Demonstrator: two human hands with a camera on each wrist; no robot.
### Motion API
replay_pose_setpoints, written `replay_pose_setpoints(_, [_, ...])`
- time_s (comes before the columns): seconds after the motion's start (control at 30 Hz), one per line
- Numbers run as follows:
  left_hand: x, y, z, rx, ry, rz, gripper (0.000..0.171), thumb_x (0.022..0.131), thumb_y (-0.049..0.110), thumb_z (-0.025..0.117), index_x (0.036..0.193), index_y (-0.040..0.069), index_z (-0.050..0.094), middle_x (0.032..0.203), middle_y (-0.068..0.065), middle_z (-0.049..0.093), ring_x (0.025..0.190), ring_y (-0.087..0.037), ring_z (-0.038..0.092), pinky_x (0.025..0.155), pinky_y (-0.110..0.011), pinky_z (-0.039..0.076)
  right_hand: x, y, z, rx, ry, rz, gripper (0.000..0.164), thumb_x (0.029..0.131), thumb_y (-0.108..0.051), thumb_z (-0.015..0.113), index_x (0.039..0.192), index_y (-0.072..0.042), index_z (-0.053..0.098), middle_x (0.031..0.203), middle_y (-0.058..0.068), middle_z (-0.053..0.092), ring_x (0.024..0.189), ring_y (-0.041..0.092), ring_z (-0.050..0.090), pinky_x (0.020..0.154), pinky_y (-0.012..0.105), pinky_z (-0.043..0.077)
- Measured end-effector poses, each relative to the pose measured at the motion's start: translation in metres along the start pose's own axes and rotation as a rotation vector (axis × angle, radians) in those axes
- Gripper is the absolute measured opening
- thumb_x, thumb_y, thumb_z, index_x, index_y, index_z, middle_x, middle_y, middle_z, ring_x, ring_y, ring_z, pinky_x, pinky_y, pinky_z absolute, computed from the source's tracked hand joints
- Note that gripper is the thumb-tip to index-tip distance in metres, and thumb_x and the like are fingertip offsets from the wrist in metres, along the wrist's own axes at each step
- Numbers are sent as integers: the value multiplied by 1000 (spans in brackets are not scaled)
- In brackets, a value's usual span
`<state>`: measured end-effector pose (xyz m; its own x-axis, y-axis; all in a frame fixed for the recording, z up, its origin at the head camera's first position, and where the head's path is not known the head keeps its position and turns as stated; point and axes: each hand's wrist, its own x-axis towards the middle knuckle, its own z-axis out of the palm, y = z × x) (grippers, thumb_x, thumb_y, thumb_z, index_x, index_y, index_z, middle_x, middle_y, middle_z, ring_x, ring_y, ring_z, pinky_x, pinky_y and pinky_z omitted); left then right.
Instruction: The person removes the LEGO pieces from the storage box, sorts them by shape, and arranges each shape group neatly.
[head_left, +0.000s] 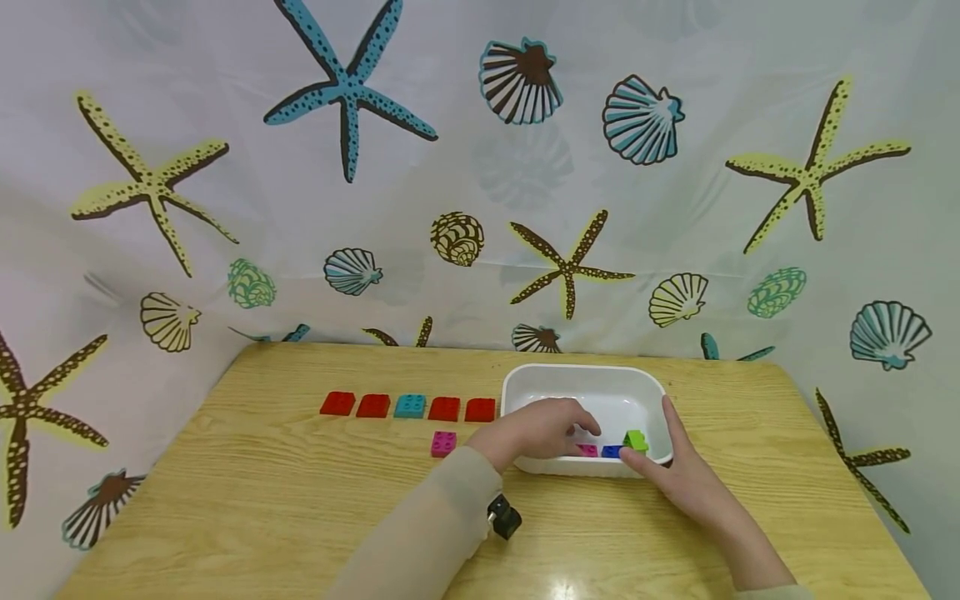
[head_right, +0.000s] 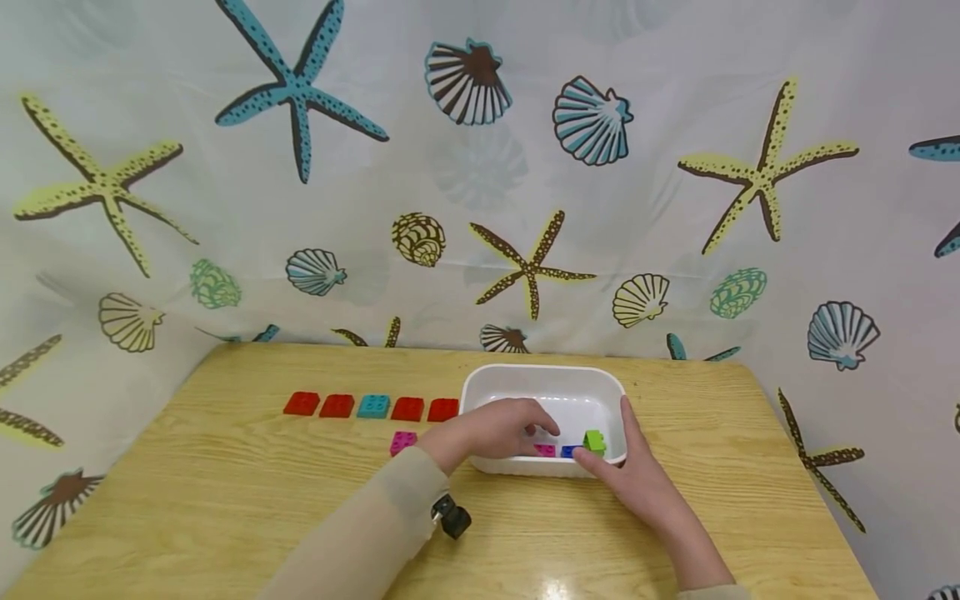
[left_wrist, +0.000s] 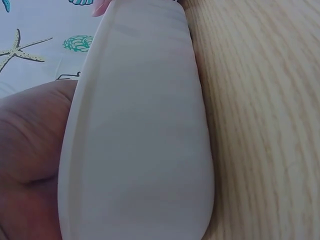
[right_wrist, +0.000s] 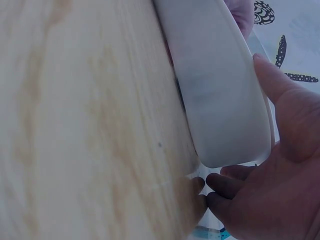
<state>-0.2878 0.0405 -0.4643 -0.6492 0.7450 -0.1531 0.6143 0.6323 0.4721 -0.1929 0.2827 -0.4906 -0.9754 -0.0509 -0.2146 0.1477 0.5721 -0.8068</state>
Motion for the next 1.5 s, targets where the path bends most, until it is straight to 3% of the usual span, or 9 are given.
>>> replay_pose_setpoints(0.5, [12, -3, 5, -5, 63, -54, 37, 103, 24, 82, 139, 16, 78, 126, 4, 77, 100, -12, 63, 105, -31, 55, 2, 3, 0, 15, 2, -9, 119, 105, -55, 72, 175, -22, -19, 181, 30, -2, 163, 59, 11, 126, 75, 17])
replay_pose_setpoints(0.73, [12, -2, 6, 1, 73, -75, 42, 100, 28, 86, 139, 18, 78, 128, 5, 77, 109, -12, 66, 107, -32, 55, 1, 3, 0, 13, 3, -7, 120, 105, -55, 72, 175, -23, -20, 181, 30, -2, 162, 60, 12, 125, 76, 18])
replay_pose_setpoints(0.87, [16, -2, 8, 8, 73, -50, 45, 98, 33, 88, 140, 22, 78, 130, 8, 76, 114, -11, 65, 109, -32, 53, 1, 2, 0, 2, 1, -2, 119, 105, -56, 71, 175, -22, -20, 181, 30, -2, 162, 61, 13, 125, 77, 18])
replay_pose_setpoints(1.1, [28, 2, 13, 32, 87, 5, 53, 98, 49, 84, 144, 23, 75, 123, 7, 72, 105, -10, 58, 95, -30, 53, -1, 5, -2, -9, -10, -54, 121, 105, -52, 74, 175, -18, -18, 181, 30, -1, 162, 57, 18, 128, 72, 21])
replay_pose_setpoints(1.23, [34, 9, 17, 102, 116, -13, 57, 97, 58, 82, 144, 26, 74, 121, 5, 71, 106, -13, 58, 93, -37, 53, -2, 7, -3, -8, -13, -94, 124, 103, -50, 77, 175, -16, -17, 180, 31, 0, 162, 55, 21, 128, 71, 23])
replay_pose_setpoints(1.5, [41, 21, 21, 153, 129, -63, 55, 98, 60, 79, 145, 33, 73, 135, 4, 69, 124, -20, 58, 105, -47, 51, -2, 8, -4, 13, -14, -91, 125, 102, -49, 79, 175, -17, -18, 181, 30, 0, 162, 54, 21, 128, 70, 24])
